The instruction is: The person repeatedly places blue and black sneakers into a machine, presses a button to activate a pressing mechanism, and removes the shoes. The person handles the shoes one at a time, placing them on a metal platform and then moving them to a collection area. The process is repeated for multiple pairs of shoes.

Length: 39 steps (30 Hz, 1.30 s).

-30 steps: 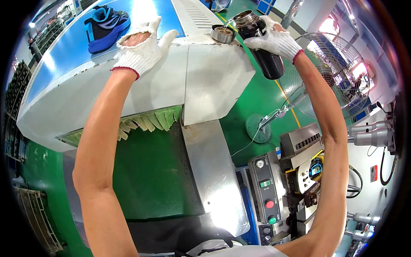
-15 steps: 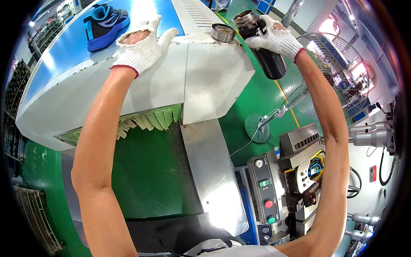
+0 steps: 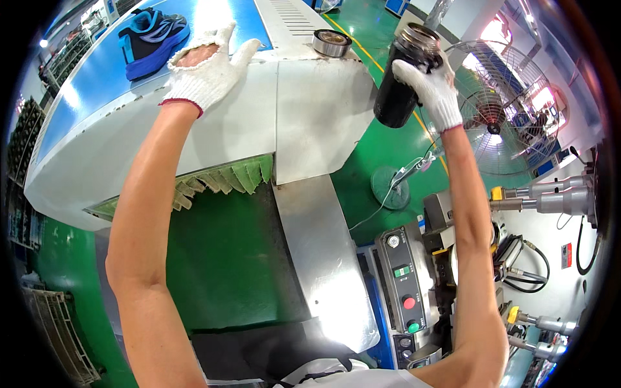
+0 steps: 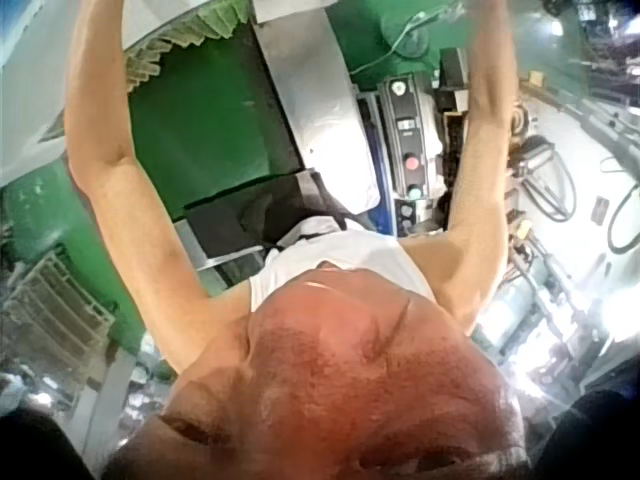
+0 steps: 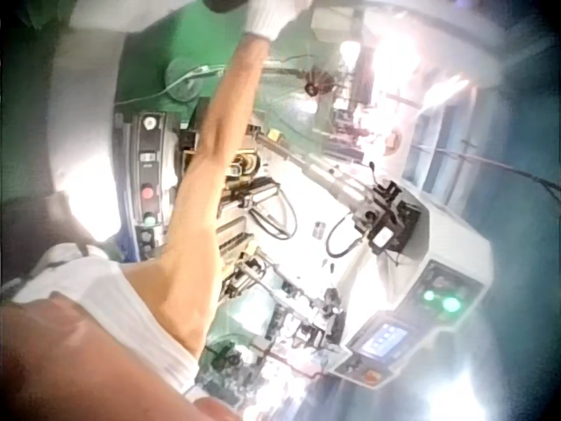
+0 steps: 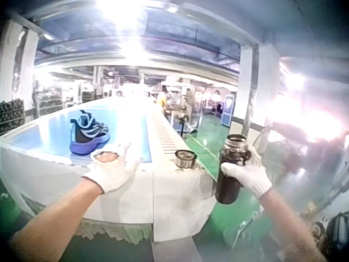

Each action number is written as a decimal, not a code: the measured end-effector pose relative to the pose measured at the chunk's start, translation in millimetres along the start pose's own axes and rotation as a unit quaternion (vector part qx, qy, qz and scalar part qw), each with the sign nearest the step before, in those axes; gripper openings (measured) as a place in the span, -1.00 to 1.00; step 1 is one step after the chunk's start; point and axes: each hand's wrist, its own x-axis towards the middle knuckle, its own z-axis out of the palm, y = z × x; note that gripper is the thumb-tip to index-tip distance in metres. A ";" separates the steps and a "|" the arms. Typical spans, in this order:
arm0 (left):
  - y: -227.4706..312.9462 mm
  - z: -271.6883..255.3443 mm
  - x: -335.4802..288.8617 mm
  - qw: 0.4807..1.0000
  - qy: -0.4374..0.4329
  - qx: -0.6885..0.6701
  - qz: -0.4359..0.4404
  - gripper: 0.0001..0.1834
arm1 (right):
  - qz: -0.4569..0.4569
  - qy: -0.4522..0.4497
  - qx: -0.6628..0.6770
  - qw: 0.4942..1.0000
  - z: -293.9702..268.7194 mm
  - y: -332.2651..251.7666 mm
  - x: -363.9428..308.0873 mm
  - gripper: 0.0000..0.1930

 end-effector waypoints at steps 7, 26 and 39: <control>-9.5 20.3 11.2 0.997 0.024 0.072 0.019 -0.20 | 0.060 0.128 0.256 0.956 52.3 61.0 -120.5 -0.12; -44.4 21.6 25.7 0.991 0.039 0.090 0.089 -0.27 | 0.177 0.117 0.112 0.971 207.0 160.6 -313.2 -0.04; -14.7 11.8 10.1 0.995 0.059 0.042 0.069 -0.25 | 0.140 0.097 0.108 0.979 235.9 183.1 -330.4 -0.04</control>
